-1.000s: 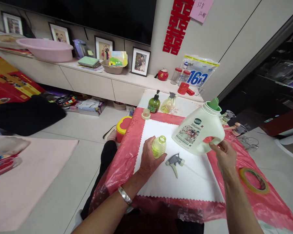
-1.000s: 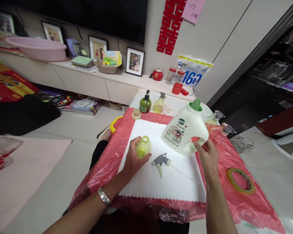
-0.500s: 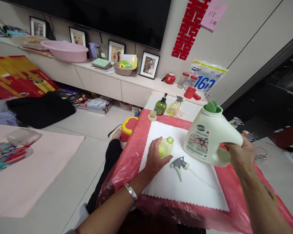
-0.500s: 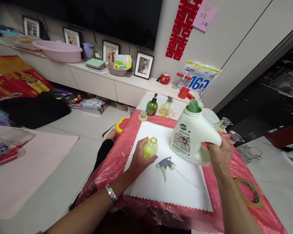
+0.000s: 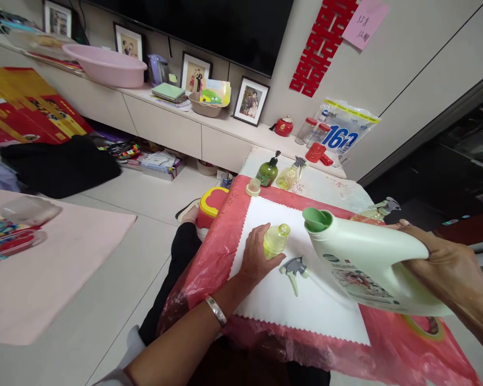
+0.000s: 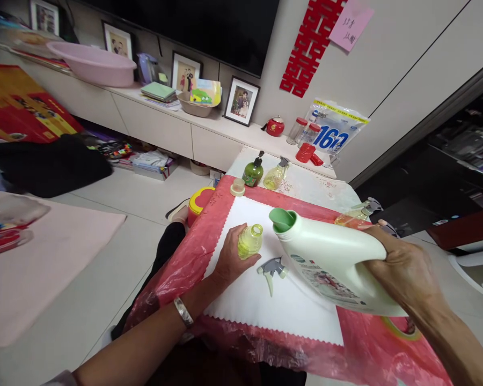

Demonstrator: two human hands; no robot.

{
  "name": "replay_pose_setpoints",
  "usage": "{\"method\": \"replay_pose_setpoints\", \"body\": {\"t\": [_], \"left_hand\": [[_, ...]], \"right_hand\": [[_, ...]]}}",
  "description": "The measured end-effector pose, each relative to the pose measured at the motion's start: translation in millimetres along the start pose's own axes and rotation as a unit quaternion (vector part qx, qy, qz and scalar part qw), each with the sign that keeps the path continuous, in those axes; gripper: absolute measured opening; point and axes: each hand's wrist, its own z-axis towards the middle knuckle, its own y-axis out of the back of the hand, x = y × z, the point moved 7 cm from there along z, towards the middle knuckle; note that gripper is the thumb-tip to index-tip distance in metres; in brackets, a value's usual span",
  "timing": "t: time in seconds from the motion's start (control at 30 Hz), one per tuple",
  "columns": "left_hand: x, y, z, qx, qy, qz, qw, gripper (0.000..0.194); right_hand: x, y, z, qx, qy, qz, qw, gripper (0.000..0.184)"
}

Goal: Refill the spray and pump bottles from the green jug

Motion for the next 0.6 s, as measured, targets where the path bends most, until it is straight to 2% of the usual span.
{"method": "replay_pose_setpoints", "body": {"t": [0.2, 0.3, 0.6], "left_hand": [[1, -1.3, -1, 0.004, -0.007, 0.004, 1.0, 0.087], [2, -0.9, 0, -0.004, -0.018, 0.006, 1.0, 0.09], [2, -2.6, 1, -0.001, -0.031, 0.003, 1.0, 0.09]], "right_hand": [[8, 3, 5, 0.025, 0.054, -0.144, 0.988, 0.045], [14, 5, 8, 0.023, 0.075, -0.181, 0.98, 0.045], [43, 4, 10, 0.1, 0.048, -0.273, 0.956, 0.035]]}}
